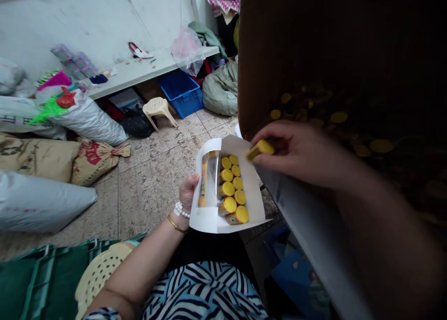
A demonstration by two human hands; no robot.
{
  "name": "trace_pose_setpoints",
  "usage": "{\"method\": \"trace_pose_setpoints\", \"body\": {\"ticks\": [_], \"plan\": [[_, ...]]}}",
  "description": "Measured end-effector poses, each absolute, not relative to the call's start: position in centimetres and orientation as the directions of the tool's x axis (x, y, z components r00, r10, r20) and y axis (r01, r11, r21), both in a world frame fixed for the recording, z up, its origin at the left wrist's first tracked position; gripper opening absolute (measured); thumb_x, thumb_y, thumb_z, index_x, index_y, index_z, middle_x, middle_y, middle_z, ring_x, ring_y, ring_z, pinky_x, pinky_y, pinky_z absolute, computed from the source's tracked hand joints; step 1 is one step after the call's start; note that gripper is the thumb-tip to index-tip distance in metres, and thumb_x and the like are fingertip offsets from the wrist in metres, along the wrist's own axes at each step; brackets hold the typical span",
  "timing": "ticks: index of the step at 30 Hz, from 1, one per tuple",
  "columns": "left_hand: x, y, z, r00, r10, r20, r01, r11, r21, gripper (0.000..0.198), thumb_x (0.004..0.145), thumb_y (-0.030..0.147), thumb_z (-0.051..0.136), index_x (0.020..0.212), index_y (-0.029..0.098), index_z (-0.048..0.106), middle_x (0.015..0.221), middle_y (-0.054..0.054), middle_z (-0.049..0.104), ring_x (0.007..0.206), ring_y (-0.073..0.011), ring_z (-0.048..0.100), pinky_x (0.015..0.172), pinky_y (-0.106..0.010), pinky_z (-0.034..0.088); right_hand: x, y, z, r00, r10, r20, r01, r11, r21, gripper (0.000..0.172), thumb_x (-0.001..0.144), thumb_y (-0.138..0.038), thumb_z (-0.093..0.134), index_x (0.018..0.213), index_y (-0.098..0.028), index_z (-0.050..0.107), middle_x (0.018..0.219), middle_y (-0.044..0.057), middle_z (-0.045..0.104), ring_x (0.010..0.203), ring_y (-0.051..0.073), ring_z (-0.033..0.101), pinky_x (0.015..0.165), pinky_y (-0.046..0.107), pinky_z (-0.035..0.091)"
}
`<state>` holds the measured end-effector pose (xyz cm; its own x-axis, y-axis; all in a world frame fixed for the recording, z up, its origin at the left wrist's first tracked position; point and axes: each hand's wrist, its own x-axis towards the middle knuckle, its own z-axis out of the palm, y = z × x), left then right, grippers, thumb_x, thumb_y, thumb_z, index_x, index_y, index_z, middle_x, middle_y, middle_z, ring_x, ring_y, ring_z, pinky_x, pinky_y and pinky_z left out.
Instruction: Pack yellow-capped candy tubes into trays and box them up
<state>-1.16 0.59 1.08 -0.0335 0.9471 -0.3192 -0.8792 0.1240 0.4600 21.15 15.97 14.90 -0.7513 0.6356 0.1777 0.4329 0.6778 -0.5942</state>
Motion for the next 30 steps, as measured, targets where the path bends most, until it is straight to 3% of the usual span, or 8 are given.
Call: {"method": "trace_pose_setpoints", "body": {"ticks": [2,5,9,13,20,24,30], "plan": [[-0.9,0.4,1.3,-0.062,0.957,-0.285,-0.871,0.088,0.484,0.024,0.074,0.029,0.067,0.092,0.014,0.072,0.084,-0.006,0.077,0.089,-0.0286,0.073,0.082,-0.037,0.059,19.7,13.2,15.7,-0.858,0.471,0.205,0.174,0.641,-0.748,0.02,0.078,-0.02,0.068,0.098,-0.022,0.069,0.092,-0.001,0.066,0.078,0.013,0.059,0.066,0.024,0.04],[-0.7,0.3,2.0,-0.125,0.972,-0.2,-0.857,-0.004,0.516,0.02,0.081,0.03,0.058,0.084,0.015,0.071,0.077,0.001,0.075,0.072,-0.0193,0.071,0.075,-0.028,0.058,17.9,10.1,15.3,-0.921,0.363,0.142,0.077,0.528,-0.846,0.024,0.073,-0.014,0.073,0.095,-0.02,0.065,0.088,-0.003,0.064,0.073,0.01,0.055,0.064,0.021,0.038],[-1.5,0.6,2.6,-0.181,0.976,-0.123,-0.833,-0.086,0.546,0.014,0.076,0.028,0.062,0.068,0.018,0.067,0.066,0.004,0.071,0.062,-0.0165,0.068,0.071,-0.027,0.058,17.5,9.3,14.2,-0.918,0.383,0.105,0.108,0.495,-0.862,0.028,0.068,-0.017,0.079,0.088,-0.018,0.061,0.081,-0.005,0.06,0.069,0.009,0.052,0.06,0.02,0.035],[-2.3,0.6,2.0,-0.172,0.975,-0.139,-0.824,-0.065,0.563,0.013,0.069,0.026,0.067,0.078,0.017,0.071,0.069,-0.001,0.074,0.066,-0.0221,0.071,0.071,-0.034,0.06,18.5,10.3,14.6,-0.848,0.502,0.169,0.097,0.461,-0.882,0.025,0.074,-0.016,0.074,0.095,-0.02,0.061,0.081,-0.005,0.059,0.064,0.008,0.051,0.056,0.019,0.036],[-2.2,0.3,1.3,-0.091,0.973,-0.214,-0.84,0.04,0.542,0.02,0.061,0.023,0.069,0.077,0.011,0.073,0.069,-0.008,0.076,0.058,-0.0228,0.071,0.057,-0.03,0.059,18.3,9.3,15.0,-0.989,0.143,-0.037,0.118,0.62,-0.776,0.015,0.075,-0.006,0.061,0.085,-0.017,0.064,0.088,0.001,0.063,0.075,0.012,0.055,0.067,0.022,0.04],[-1.5,0.3,0.9,0.003,0.968,-0.251,-0.86,0.131,0.494,0.016,0.063,0.022,0.066,0.071,0.009,0.07,0.062,-0.008,0.073,0.051,-0.0208,0.068,0.05,-0.027,0.054,17.6,8.5,13.9,-0.974,0.151,-0.166,0.224,0.665,-0.713,0.007,0.076,-0.011,0.061,0.081,-0.016,0.062,0.09,0.003,0.064,0.071,0.011,0.055,0.061,0.023,0.038],[-1.2,-1.3,-0.9,0.067,0.935,-0.347,-0.882,0.218,0.418,0.029,0.076,0.029,0.062,0.094,0.008,0.072,0.075,-0.006,0.077,0.065,-0.0212,0.072,0.064,-0.029,0.057,16.3,8.0,11.0,-0.943,0.241,-0.229,0.326,0.538,-0.777,0.009,0.074,-0.02,0.065,0.082,-0.017,0.062,0.076,0.001,0.063,0.062,0.011,0.052,0.054,0.022,0.033]]}}
